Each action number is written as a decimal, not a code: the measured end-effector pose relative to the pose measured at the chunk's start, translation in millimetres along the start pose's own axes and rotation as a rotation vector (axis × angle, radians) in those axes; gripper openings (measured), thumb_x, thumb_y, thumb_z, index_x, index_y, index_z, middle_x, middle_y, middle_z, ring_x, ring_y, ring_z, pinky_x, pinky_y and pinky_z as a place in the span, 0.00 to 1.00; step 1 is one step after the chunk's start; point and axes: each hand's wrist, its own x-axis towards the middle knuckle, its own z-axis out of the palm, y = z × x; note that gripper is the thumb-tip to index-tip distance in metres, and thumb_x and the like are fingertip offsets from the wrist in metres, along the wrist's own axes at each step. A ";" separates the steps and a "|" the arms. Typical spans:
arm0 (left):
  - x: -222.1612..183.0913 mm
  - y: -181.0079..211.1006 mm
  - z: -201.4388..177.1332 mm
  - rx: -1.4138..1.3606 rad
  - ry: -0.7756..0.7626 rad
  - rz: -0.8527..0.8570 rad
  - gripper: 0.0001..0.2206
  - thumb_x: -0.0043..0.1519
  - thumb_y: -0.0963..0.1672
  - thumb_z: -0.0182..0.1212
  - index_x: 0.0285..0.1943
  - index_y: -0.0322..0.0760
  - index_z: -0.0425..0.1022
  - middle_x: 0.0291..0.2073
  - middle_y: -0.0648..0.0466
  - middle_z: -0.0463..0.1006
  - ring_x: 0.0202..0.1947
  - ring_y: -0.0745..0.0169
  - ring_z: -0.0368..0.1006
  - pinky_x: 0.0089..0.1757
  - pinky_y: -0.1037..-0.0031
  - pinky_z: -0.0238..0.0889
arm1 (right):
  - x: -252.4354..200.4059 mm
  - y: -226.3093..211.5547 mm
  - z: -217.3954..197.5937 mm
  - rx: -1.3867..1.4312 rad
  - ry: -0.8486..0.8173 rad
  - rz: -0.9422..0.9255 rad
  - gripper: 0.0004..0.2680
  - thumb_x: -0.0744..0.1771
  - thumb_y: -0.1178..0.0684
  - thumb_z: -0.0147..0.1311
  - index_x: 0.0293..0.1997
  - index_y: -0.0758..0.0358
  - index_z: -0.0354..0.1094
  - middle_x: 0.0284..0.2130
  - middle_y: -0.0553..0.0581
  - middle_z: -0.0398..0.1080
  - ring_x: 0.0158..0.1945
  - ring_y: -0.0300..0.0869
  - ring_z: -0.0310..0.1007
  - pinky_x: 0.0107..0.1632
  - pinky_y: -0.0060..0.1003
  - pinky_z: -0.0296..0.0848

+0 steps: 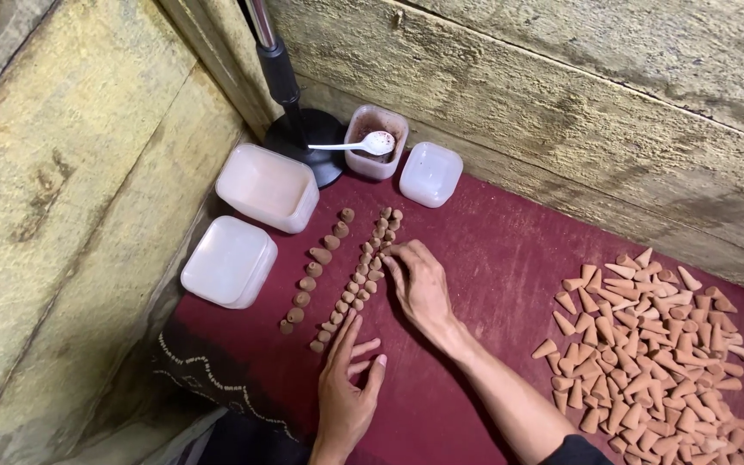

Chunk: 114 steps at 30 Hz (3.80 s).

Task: Sorting and arranging incense cones into rows on a work surface

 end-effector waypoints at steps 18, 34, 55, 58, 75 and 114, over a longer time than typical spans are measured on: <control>0.0 4.1 1.2 0.004 0.016 -0.016 0.29 0.60 0.41 0.61 0.74 0.39 0.61 0.74 0.52 0.62 0.54 0.62 0.82 0.45 0.73 0.82 | -28.8 3.8 0.6 0.115 0.002 -0.029 0.08 0.70 0.50 0.50 0.44 0.63 0.73 0.37 0.57 0.78 0.38 0.43 0.78 0.51 0.47 0.76; -0.4 1.4 1.6 0.022 0.021 0.000 0.29 0.60 0.41 0.62 0.73 0.38 0.61 0.74 0.51 0.61 0.53 0.60 0.82 0.43 0.73 0.83 | -30.8 10.9 14.6 0.022 0.006 -0.022 0.10 0.69 0.46 0.54 0.46 0.63 0.75 0.38 0.57 0.79 0.39 0.41 0.76 0.47 0.40 0.73; -0.5 -1.1 4.8 0.051 0.052 0.031 0.29 0.59 0.40 0.62 0.72 0.37 0.63 0.73 0.52 0.64 0.51 0.61 0.83 0.42 0.75 0.83 | -41.1 6.6 1.8 0.044 0.019 -0.085 0.13 0.68 0.45 0.57 0.49 0.64 0.73 0.42 0.58 0.77 0.43 0.42 0.75 0.50 0.40 0.74; -3.1 -1.4 4.9 0.049 0.060 0.040 0.29 0.58 0.39 0.62 0.72 0.37 0.63 0.72 0.52 0.65 0.51 0.60 0.83 0.42 0.75 0.84 | -43.1 7.0 4.9 0.038 0.030 -0.090 0.14 0.68 0.42 0.56 0.49 0.62 0.73 0.42 0.57 0.77 0.45 0.42 0.75 0.54 0.43 0.72; -5.3 -4.2 8.5 0.061 0.100 0.088 0.28 0.58 0.39 0.63 0.71 0.35 0.65 0.72 0.52 0.65 0.49 0.61 0.84 0.40 0.76 0.84 | -42.2 12.1 -2.3 0.092 -0.064 -0.018 0.14 0.68 0.42 0.56 0.47 0.64 0.75 0.41 0.55 0.74 0.46 0.43 0.72 0.65 0.54 0.64; -6.9 -25.4 21.6 0.153 0.189 0.205 0.21 0.59 0.39 0.64 0.64 0.38 0.72 0.59 0.51 0.74 0.45 0.66 0.83 0.40 0.78 0.83 | 65.0 38.9 -28.8 -0.088 -0.118 -0.169 0.13 0.68 0.68 0.46 0.58 0.69 0.69 0.53 0.70 0.75 0.56 0.56 0.78 0.60 0.55 0.75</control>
